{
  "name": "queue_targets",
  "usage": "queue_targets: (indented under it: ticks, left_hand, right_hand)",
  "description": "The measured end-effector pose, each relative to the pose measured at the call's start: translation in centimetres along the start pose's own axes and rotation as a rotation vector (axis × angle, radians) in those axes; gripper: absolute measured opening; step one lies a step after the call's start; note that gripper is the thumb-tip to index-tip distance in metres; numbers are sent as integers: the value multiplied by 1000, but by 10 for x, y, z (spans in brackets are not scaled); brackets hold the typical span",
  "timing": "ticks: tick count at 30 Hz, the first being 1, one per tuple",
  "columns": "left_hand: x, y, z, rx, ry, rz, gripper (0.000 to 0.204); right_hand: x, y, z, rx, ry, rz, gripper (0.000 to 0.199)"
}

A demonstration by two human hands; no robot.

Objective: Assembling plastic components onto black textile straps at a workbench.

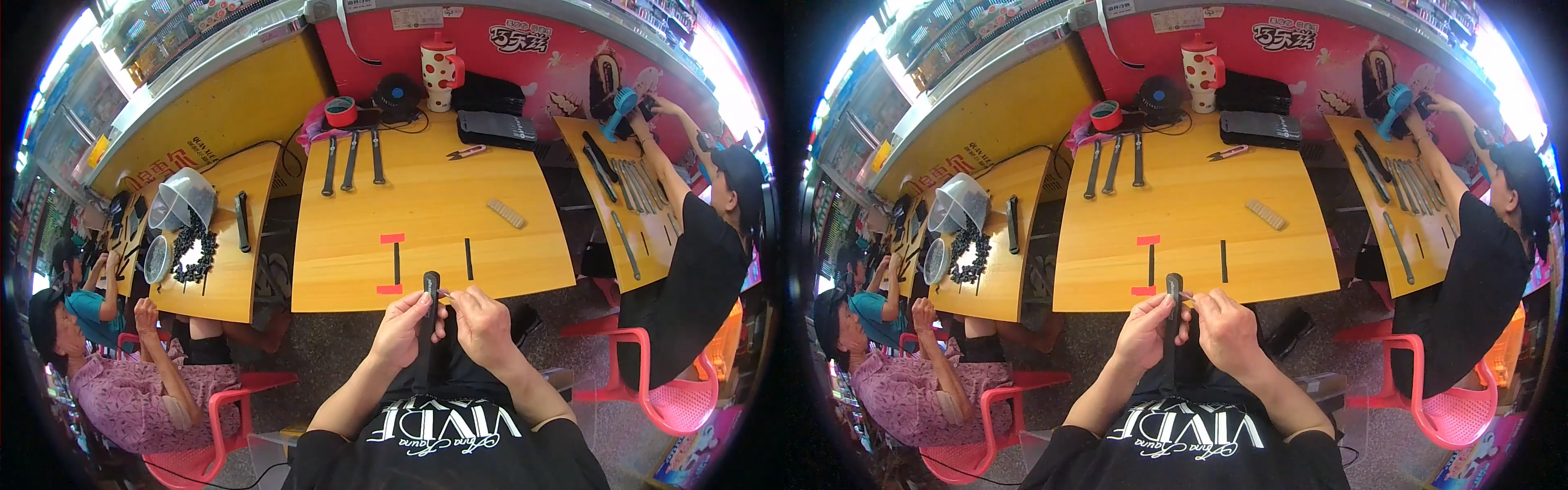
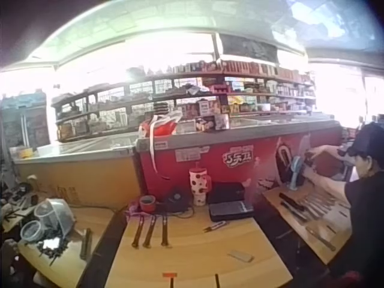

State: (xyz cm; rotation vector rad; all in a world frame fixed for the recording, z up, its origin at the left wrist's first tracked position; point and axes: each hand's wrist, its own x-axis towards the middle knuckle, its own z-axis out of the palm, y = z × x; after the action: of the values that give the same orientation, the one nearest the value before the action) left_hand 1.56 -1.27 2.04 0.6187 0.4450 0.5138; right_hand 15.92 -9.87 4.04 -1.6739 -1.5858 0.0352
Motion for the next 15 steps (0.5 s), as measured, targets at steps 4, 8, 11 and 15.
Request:
queue_targets:
  ticks: [4, 8, 11, 15]
  left_hand:
    - [0, -1, 0, 43, 32, 8, 27]
    - [0, -2, -1, 125, 64, 40, 26]
    - [0, -2, -1, 150, 83, 56, 25]
    - [-2, -1, -5, 286, 77, 62, 24]
  right_hand:
    - [1, 0, -2, -52, -25, -44, 24]
    - [3, -3, -5, -166, -32, -115, 23]
    - [4, -5, -9, -325, -74, -217, 22]
    - [2, -5, -8, -471, -40, -323, 22]
